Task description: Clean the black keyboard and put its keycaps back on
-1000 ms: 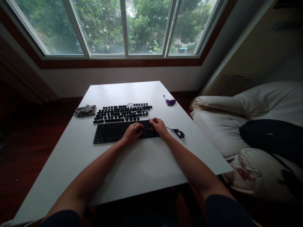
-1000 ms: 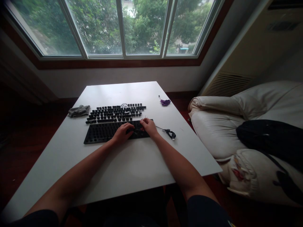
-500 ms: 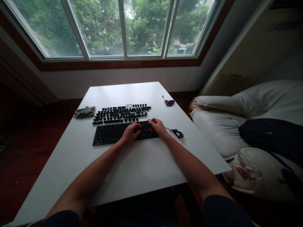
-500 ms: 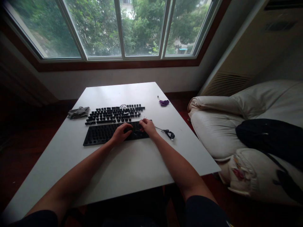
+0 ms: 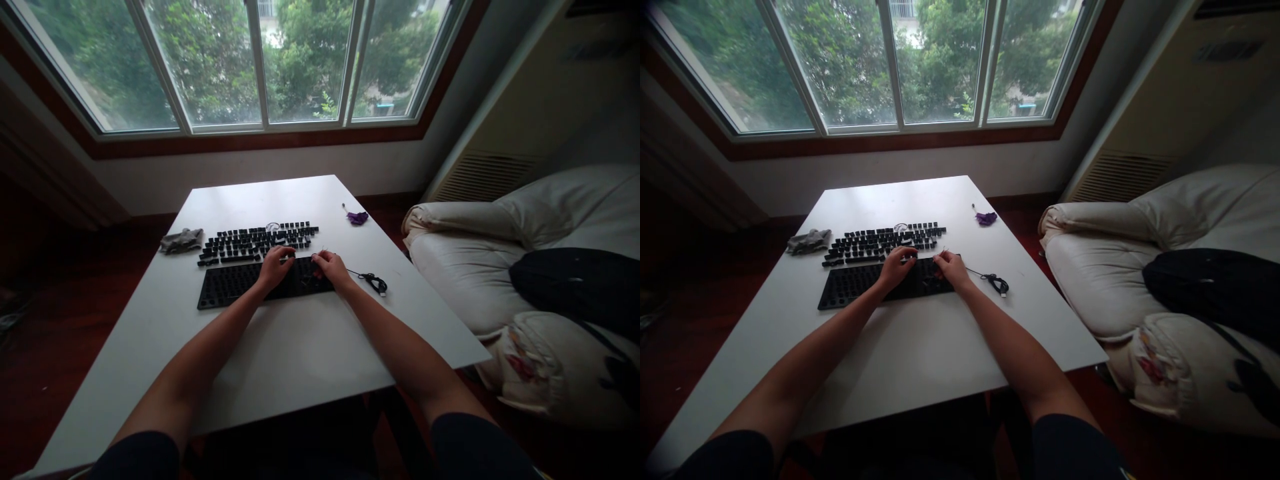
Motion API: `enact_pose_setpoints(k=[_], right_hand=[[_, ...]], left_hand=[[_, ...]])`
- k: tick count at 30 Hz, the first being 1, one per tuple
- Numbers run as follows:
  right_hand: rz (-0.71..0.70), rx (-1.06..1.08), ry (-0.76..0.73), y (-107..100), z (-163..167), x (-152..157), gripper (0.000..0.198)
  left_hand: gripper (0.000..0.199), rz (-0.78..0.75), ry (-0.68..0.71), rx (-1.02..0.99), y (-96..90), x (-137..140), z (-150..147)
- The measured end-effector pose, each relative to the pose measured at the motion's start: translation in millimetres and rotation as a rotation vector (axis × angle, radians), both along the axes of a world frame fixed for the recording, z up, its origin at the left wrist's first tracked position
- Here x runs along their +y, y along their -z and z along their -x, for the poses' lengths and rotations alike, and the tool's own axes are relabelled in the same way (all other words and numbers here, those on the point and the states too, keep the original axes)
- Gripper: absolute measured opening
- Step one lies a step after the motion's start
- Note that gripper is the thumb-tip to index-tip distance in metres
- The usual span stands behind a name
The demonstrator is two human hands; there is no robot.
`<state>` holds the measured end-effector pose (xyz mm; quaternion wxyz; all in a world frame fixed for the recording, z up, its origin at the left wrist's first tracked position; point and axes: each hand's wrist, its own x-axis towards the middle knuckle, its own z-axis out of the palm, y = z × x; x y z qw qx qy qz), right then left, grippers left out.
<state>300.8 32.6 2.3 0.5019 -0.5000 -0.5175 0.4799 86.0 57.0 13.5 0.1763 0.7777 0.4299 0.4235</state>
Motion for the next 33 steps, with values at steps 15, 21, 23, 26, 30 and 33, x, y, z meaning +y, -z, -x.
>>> enact_pose_setpoints(k=[15, 21, 23, 26, 30, 33], right_hand=[[0.029, 0.008, -0.020, -1.5, -2.7, 1.2, 0.028], [0.043, 0.017, -0.025, -4.7, -3.3, 0.0, 0.027], [0.042, 0.019, -0.026, -4.1, -3.5, 0.5, 0.027], [0.035, 0.023, -0.030, -2.7, -3.9, 1.4, 0.027], [0.039, 0.019, -0.024, -3.0, -4.2, 0.9, 0.025], [0.045, 0.013, -0.022, -4.3, -3.8, -0.4, 0.025]], left_hand=[[0.021, -0.008, -0.115, 0.350, -1.7, 53.3, -13.3], [0.021, 0.014, -0.130, 0.479, -0.4, 56.5, -23.6], [0.020, 0.023, -0.131, 0.510, -1.3, 60.0, -25.4], [0.020, 0.055, -0.142, 0.572, -3.0, 66.1, -26.5], [0.022, 0.071, -0.155, 0.660, -4.2, 73.5, -26.6], [0.020, 0.063, -0.129, 0.697, -4.2, 78.1, -26.6]])
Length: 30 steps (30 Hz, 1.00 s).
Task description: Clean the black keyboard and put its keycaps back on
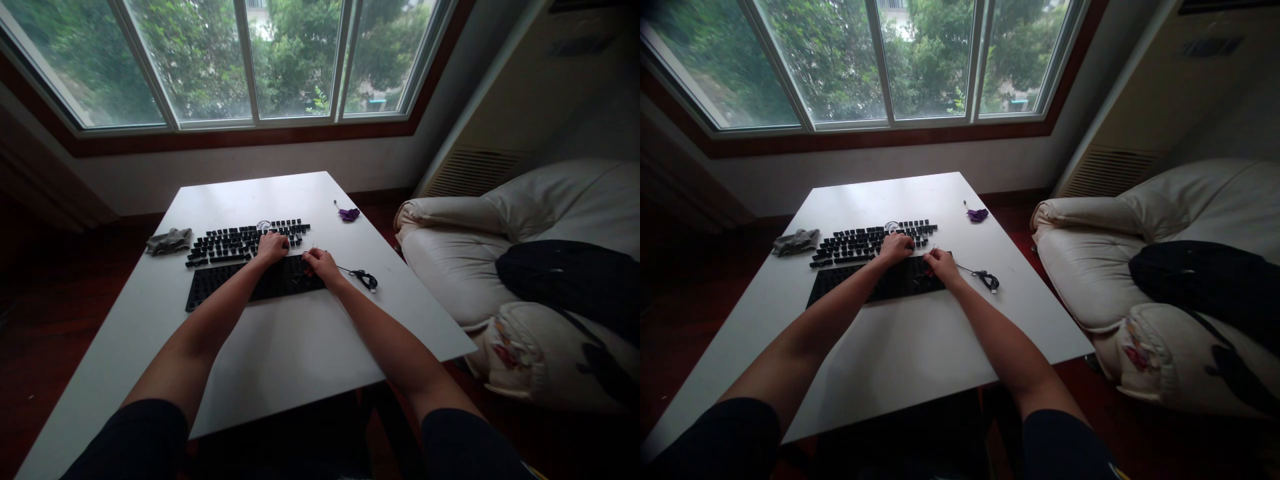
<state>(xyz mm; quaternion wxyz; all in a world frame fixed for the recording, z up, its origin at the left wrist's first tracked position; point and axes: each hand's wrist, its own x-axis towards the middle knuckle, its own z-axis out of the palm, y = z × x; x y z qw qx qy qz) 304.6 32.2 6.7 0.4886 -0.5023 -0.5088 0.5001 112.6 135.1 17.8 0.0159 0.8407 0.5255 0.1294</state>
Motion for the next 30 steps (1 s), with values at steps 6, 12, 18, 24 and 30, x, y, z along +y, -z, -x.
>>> enact_pose_setpoints(k=[6, 12, 18, 24, 30], right_hand=[[0.007, -0.001, 0.005, -1.8, 0.8, -1.0, 0.026], [0.015, -0.017, 0.008, -2.7, 0.0, -1.1, 0.029], [-0.007, 0.001, -0.002, 0.0, -0.1, 0.1, 0.026], [-0.009, -0.001, 0.002, 3.0, 0.0, 1.7, 0.028], [-0.008, 0.013, 0.002, 3.5, -0.4, 1.7, 0.028]], left_hand=[[0.021, 0.001, 0.037, 0.014, -0.4, 2.2, -0.5], [0.022, 0.009, 0.054, 0.004, -3.0, -3.0, 1.6], [0.015, 0.003, 0.058, -0.009, -6.4, -1.8, 4.1], [0.016, 0.011, 0.034, -0.021, -7.4, -2.4, 5.3], [0.016, 0.032, 0.032, -0.022, -7.9, -2.3, 5.0]])
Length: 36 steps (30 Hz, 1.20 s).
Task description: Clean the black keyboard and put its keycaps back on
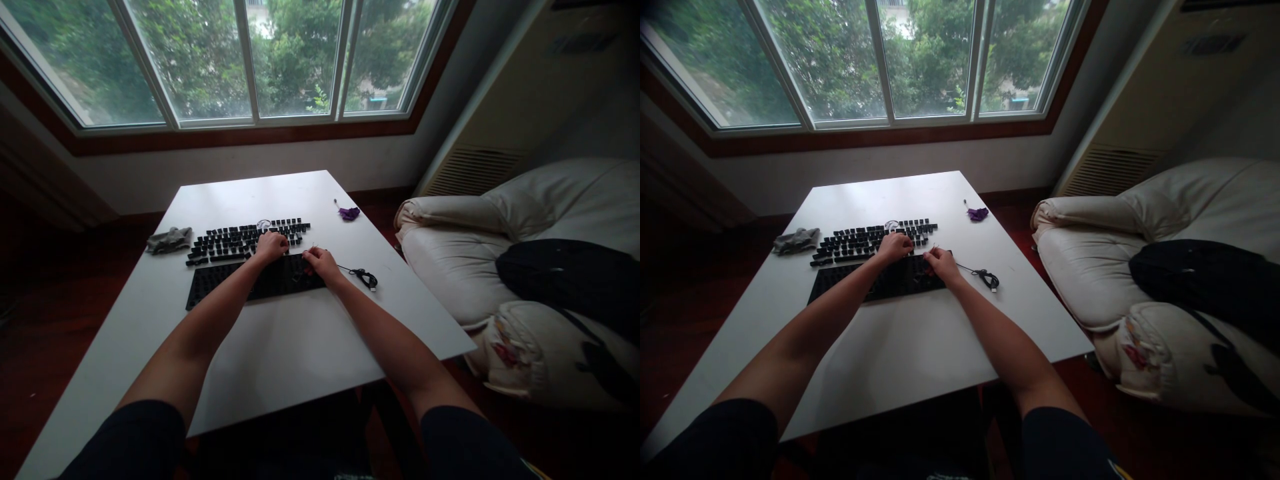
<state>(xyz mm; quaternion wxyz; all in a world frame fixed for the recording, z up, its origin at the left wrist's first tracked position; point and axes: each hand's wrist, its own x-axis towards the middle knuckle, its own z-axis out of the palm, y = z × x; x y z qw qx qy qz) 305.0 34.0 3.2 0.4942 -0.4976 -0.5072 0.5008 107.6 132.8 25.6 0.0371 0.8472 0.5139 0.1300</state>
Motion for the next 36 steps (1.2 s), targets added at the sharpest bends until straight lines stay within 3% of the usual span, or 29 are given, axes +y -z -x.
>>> enact_pose_setpoints(k=[8, 13, 17, 22, 25, 29, 36], right_hand=[[0.008, -0.008, -0.002, -7.0, 1.2, -2.8, 0.034], [-0.093, -0.095, -0.028, -18.2, -2.1, -7.6, 0.044], [-0.250, -0.299, -0.026, -28.7, -7.8, -15.4, 0.047], [-0.343, -0.444, -0.068, -34.1, -10.0, -19.4, 0.045], [-0.365, -0.472, -0.067, -34.1, -10.4, -18.7, 0.042], [-0.362, -0.471, -0.058, -32.7, -11.1, -17.7, 0.040], [-0.278, -0.397, -0.286, -28.4, -15.4, -15.1, 0.034]], left_hand=[[0.019, -0.054, -0.032, -0.062, 0.8, -11.5, 0.3], [0.019, -0.105, -0.017, -0.166, -0.4, -37.5, 5.5], [0.018, -0.091, 0.068, -0.213, -2.7, -65.4, 12.5], [0.016, -0.041, 0.290, -0.217, -2.3, -99.7, 19.2], [0.035, -0.028, 0.398, -0.206, 1.2, -114.3, 21.8], [0.056, -0.004, 0.422, -0.183, 5.2, -122.1, 24.9], [0.062, 0.003, 0.413, -0.151, 8.3, -120.9, 27.5]])
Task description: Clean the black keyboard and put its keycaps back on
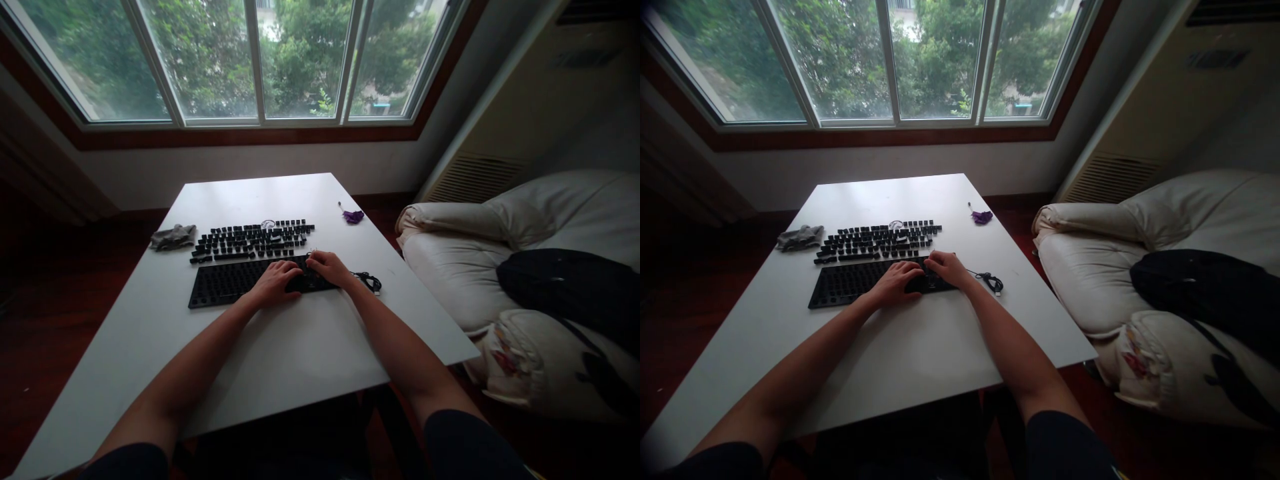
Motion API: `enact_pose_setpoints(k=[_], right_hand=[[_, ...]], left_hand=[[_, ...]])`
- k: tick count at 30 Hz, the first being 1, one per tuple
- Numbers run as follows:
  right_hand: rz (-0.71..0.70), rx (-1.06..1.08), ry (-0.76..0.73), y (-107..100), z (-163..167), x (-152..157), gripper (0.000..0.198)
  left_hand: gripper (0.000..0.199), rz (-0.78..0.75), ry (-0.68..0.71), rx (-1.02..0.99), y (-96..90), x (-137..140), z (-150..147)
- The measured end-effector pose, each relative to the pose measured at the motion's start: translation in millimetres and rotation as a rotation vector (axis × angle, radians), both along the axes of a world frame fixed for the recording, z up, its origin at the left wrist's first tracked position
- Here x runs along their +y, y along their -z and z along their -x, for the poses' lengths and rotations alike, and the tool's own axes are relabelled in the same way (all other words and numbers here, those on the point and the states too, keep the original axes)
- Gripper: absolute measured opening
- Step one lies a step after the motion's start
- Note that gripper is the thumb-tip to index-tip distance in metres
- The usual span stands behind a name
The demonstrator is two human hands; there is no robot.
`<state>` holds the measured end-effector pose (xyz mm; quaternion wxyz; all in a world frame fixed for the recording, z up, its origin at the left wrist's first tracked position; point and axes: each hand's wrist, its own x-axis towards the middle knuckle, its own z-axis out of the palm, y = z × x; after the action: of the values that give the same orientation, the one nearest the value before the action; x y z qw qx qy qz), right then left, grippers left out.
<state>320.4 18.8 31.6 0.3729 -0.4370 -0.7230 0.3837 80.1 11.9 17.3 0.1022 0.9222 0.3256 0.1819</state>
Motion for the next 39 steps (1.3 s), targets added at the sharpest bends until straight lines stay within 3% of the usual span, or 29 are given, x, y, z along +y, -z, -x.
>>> enact_pose_setpoints(k=[5, 12, 25, 29, 35, 39], right_hand=[[-0.006, -0.032, -0.143, -3.4, 0.5, -3.7, 0.024], [-0.235, -0.160, -0.243, -14.6, 13.4, -20.6, 0.013], [-0.470, -0.255, -0.048, -2.4, 28.6, -26.6, 0.028], [-0.397, -0.220, -0.066, -1.2, 22.5, -21.8, 0.032], [-0.113, -0.107, -0.088, 1.2, 9.8, -10.4, 0.041], [-0.062, -0.052, -0.079, -1.6, 9.5, -11.4, 0.041]], left_hand=[[0.063, -0.006, -0.014, 0.021, 0.3, 0.3, 3.8], [0.059, -0.017, -0.001, 0.024, -0.1, 0.1, 10.1], [0.060, -0.023, -0.003, 0.005, 1.3, 1.1, 14.0], [0.060, -0.020, -0.004, 0.003, 2.6, 1.1, 14.2], [0.061, -0.012, -0.007, 0.002, 2.7, 0.1, 15.1], [0.061, -0.004, -0.001, 0.003, 1.4, 0.1, 15.7]])
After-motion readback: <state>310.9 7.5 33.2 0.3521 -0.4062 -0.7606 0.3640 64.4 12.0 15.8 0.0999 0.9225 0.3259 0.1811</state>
